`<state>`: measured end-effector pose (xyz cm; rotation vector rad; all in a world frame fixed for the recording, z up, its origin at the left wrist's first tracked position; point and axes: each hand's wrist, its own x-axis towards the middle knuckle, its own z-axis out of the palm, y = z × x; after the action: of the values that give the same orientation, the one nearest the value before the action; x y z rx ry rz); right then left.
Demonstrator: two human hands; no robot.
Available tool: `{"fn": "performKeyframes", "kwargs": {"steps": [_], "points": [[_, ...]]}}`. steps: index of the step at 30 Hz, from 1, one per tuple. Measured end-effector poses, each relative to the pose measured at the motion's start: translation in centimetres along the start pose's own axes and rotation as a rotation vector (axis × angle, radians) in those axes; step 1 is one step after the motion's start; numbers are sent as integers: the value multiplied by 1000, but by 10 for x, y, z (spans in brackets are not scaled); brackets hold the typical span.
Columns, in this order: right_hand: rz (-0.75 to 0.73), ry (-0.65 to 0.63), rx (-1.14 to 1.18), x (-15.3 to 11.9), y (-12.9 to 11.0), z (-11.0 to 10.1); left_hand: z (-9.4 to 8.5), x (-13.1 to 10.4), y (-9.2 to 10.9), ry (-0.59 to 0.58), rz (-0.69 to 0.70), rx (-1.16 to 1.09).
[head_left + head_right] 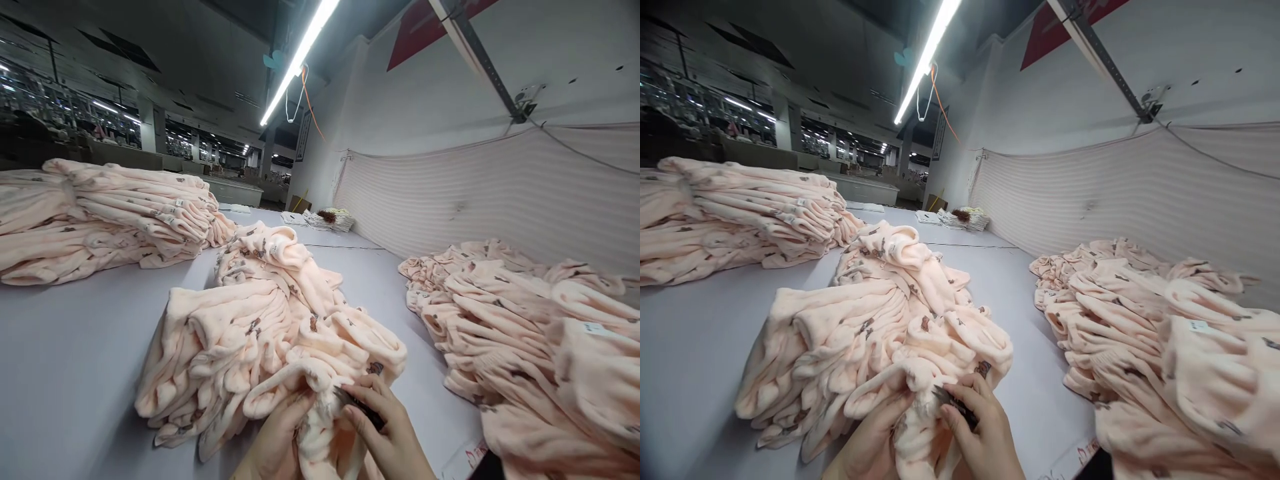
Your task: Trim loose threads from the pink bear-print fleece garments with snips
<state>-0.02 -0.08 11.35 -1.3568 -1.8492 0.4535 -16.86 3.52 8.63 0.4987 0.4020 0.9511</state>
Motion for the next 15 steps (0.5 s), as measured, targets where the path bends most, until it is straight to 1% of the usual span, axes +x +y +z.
{"fn": "performKeyframes", "kwargs": {"steps": [3, 5, 8, 10, 13, 15], "points": [[19, -15, -24, -1, 0, 0, -4, 0, -1, -39, -14, -36], [37, 7, -28, 0, 1, 2, -5, 0, -1, -50, -8, -83], [40, 22, 0, 4, 1, 2, -6, -1, 0, -84, 36, -145], [39, 40, -16, 6, 2, 1, -8, -2, 0, -105, 65, -133], [19, 63, -77, 2, 2, -4, -11, -3, -2, -75, 74, -83], [-46, 75, -119, -8, 3, -3, -11, -3, -3, -47, 71, -74]]}}
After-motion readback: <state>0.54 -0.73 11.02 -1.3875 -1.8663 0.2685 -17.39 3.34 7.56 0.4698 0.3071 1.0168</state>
